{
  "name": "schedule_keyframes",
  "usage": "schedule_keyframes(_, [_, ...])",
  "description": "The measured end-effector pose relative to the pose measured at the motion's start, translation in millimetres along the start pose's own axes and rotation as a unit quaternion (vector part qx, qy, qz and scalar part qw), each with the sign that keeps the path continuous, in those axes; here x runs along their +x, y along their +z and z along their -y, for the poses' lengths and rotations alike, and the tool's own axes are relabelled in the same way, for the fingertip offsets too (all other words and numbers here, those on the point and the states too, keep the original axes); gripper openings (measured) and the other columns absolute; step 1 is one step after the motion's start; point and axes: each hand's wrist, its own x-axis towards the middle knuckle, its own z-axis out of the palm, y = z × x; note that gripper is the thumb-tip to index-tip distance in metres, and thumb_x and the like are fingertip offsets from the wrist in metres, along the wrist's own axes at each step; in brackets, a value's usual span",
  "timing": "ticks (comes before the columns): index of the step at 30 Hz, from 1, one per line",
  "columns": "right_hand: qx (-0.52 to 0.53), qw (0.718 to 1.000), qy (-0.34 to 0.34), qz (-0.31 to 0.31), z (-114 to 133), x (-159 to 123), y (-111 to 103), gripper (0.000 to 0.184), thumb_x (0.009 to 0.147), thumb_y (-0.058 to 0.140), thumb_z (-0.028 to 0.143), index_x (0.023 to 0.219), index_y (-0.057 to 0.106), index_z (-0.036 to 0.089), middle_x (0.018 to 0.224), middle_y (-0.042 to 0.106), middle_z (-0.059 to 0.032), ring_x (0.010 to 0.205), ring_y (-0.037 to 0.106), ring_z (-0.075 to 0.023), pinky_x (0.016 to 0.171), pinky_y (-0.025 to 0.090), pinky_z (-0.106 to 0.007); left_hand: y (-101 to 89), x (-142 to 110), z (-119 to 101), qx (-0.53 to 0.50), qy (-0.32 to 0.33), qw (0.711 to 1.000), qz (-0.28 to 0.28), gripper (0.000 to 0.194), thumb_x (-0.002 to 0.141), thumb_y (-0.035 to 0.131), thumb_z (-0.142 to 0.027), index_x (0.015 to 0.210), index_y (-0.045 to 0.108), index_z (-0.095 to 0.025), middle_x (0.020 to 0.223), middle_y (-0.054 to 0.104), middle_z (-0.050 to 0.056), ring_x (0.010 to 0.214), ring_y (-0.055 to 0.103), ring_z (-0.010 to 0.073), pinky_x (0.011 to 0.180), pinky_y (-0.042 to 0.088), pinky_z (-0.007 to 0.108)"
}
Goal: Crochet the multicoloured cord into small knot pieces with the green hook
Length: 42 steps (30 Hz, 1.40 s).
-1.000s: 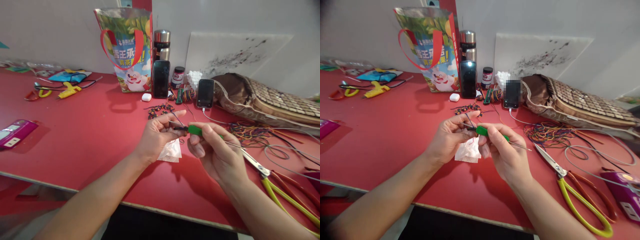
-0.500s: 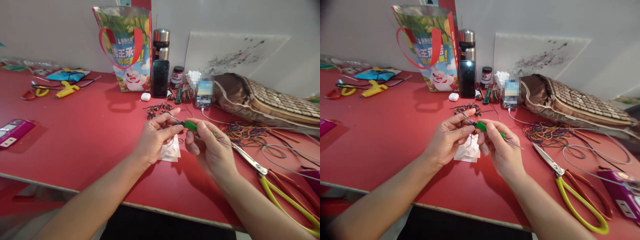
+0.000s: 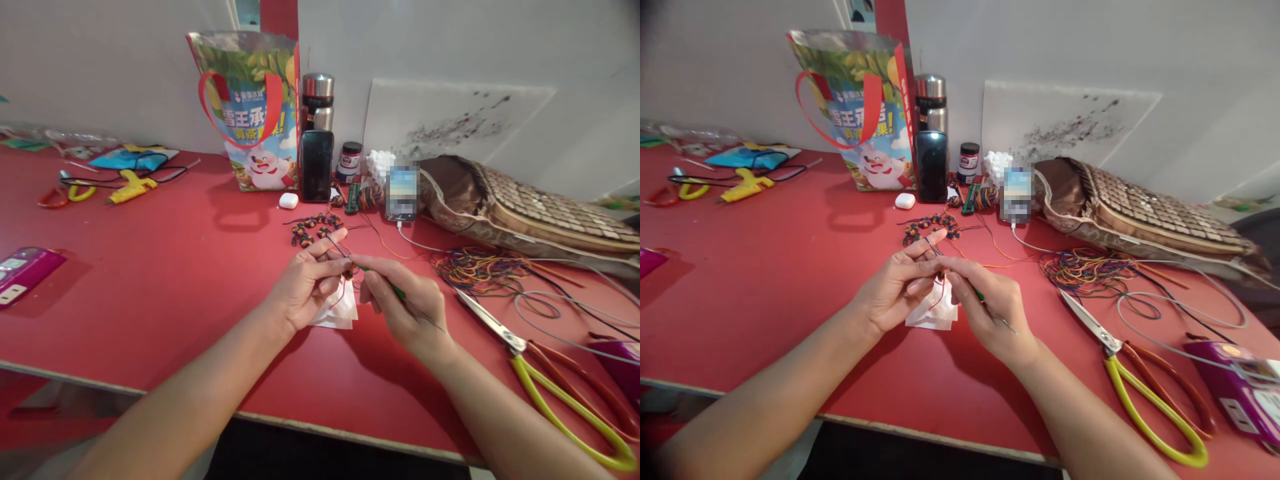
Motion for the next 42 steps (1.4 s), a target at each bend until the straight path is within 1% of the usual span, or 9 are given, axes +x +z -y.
schedule_keyframes(5, [-0.036,0.997,-0.061,0.022,-3.1,0.5,0.1,0.029,0.105,0.060,0.025,0.130,0.075,0.023,0.091,0.082,-0.0058,0.068,0.075,-0.0163,0.067,0.062,-0.030,-4.1,3.0,0.2,0.037,0.045,0.998,0.006,0.070,0.069,0.091,-0.005,0.136,0.073,-0.014,0.066,0.065,-0.004,0.047,0.039,0.0009,0.046,0.028,0.015])
schedule_keyframes(8, [-0.061,0.996,-0.063,0.005,-7.6,1.1,1.1,0.031,0.104,0.060,0.025,0.132,0.074,0.023,0.102,0.084,-0.0093,0.073,0.077,-0.0182,0.072,0.064,-0.033,-5.2,4.6,0.2,0.063,0.070,0.996,0.007,0.065,0.070,0.092,-0.007,0.132,0.074,-0.011,0.067,0.065,-0.004,0.055,0.049,0.0037,0.053,0.036,0.016])
schedule_keyframes(12, [-0.018,1.000,-0.002,-0.021,-11.3,1.5,5.4,0.032,0.105,0.059,0.028,0.133,0.074,0.023,0.082,0.080,-0.0041,0.058,0.069,-0.0143,0.063,0.062,-0.030,-4.9,6.1,0.8,0.064,0.067,0.996,-0.010,0.071,0.066,0.094,-0.007,0.133,0.071,-0.011,0.073,0.069,-0.003,0.067,0.064,0.0091,0.067,0.048,0.020])
schedule_keyframes(16, [0.078,0.994,0.065,-0.045,-9.2,2.5,10.7,0.030,0.105,0.061,0.034,0.126,0.075,0.020,0.071,0.075,-0.0008,0.051,0.065,-0.0120,0.052,0.058,-0.027,-3.7,5.1,0.5,0.082,0.059,0.995,-0.024,0.073,0.066,0.094,-0.008,0.135,0.070,-0.011,0.071,0.067,-0.004,0.063,0.062,0.0085,0.062,0.045,0.020])
schedule_keyframes(20, [0.133,0.989,0.054,-0.038,-4.2,1.0,11.1,0.027,0.106,0.060,0.033,0.122,0.077,0.020,0.072,0.076,-0.0017,0.053,0.067,-0.0132,0.053,0.060,-0.028,-1.3,2.2,-1.0,0.081,0.075,0.994,-0.021,0.075,0.061,0.098,-0.010,0.132,0.072,-0.011,0.070,0.067,-0.005,0.065,0.062,0.0078,0.067,0.047,0.020])
schedule_keyframes(25, [0.115,0.993,0.006,-0.025,-0.7,0.9,7.7,0.026,0.104,0.062,0.026,0.124,0.077,0.023,0.076,0.077,-0.0008,0.054,0.067,-0.0120,0.054,0.060,-0.027,2.0,-0.1,0.1,0.085,0.086,0.993,0.001,0.071,0.058,0.100,-0.015,0.125,0.075,-0.012,0.070,0.067,-0.005,0.066,0.063,0.0079,0.073,0.049,0.022])
schedule_keyframes(30, [0.185,0.976,0.093,-0.071,-0.9,7.1,8.9,0.025,0.103,0.065,0.039,0.113,0.076,0.019,0.068,0.073,-0.0006,0.049,0.063,-0.0129,0.050,0.055,-0.029,2.8,-0.6,1.4,0.132,0.123,0.983,-0.027,0.072,0.066,0.096,-0.015,0.133,0.070,-0.013,0.072,0.068,-0.004,0.070,0.066,0.0116,0.074,0.049,0.025])
schedule_keyframes(34, [0.236,0.961,0.126,-0.064,-0.3,8.4,9.4,0.027,0.099,0.070,0.045,0.106,0.074,0.019,0.067,0.073,-0.0008,0.048,0.061,-0.0129,0.049,0.053,-0.030,1.2,-1.1,0.9,0.146,0.120,0.981,-0.033,0.075,0.067,0.095,-0.015,0.137,0.068,-0.014,0.077,0.070,-0.003,0.073,0.067,0.0130,0.075,0.050,0.026])
schedule_keyframes(42, [0.071,0.988,0.084,-0.109,-6.0,-0.3,22.5,0.018,0.103,0.064,0.036,0.110,0.072,0.021,0.070,0.071,0.0008,0.052,0.061,-0.0119,0.052,0.052,-0.027,5.1,-2.9,12.2,0.188,0.151,0.968,-0.067,0.076,0.073,0.092,-0.020,0.144,0.065,-0.017,0.076,0.067,-0.003,0.070,0.062,0.0124,0.070,0.046,0.026])
